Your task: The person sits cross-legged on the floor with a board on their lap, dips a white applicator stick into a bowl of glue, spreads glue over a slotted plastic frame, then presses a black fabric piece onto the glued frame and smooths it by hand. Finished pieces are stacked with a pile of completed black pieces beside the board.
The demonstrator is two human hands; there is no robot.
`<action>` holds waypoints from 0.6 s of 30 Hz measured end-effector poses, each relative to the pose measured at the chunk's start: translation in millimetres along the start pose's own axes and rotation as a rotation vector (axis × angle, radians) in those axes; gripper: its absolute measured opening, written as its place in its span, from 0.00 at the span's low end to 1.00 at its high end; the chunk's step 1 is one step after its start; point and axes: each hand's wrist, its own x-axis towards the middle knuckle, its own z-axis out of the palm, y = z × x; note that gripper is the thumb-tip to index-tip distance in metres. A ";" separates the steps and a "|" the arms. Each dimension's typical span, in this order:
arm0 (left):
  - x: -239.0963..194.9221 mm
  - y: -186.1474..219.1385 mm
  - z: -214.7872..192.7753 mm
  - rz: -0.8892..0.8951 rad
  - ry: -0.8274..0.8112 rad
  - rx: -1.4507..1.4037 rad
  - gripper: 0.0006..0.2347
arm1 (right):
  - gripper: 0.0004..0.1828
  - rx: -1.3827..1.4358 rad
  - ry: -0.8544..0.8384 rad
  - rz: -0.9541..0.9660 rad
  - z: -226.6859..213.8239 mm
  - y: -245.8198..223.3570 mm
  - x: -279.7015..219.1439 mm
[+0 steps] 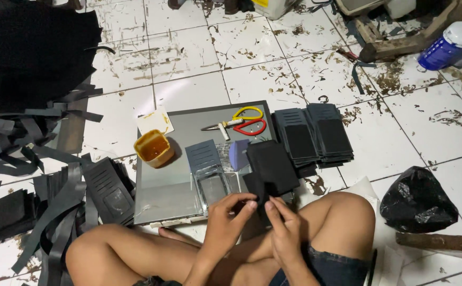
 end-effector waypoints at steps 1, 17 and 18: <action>0.4 -1.6 3.2 -0.007 0.001 0.004 0.09 | 0.17 0.002 -0.001 0.008 -1.1 0.8 -0.3; -12.2 -73.7 8.1 -0.191 -0.043 -0.513 0.09 | 0.22 -0.164 -0.262 0.018 7.0 -7.9 0.2; -13.1 -71.5 7.8 -0.188 -0.039 -0.479 0.08 | 0.21 -0.161 -0.290 -0.009 8.1 -12.9 1.0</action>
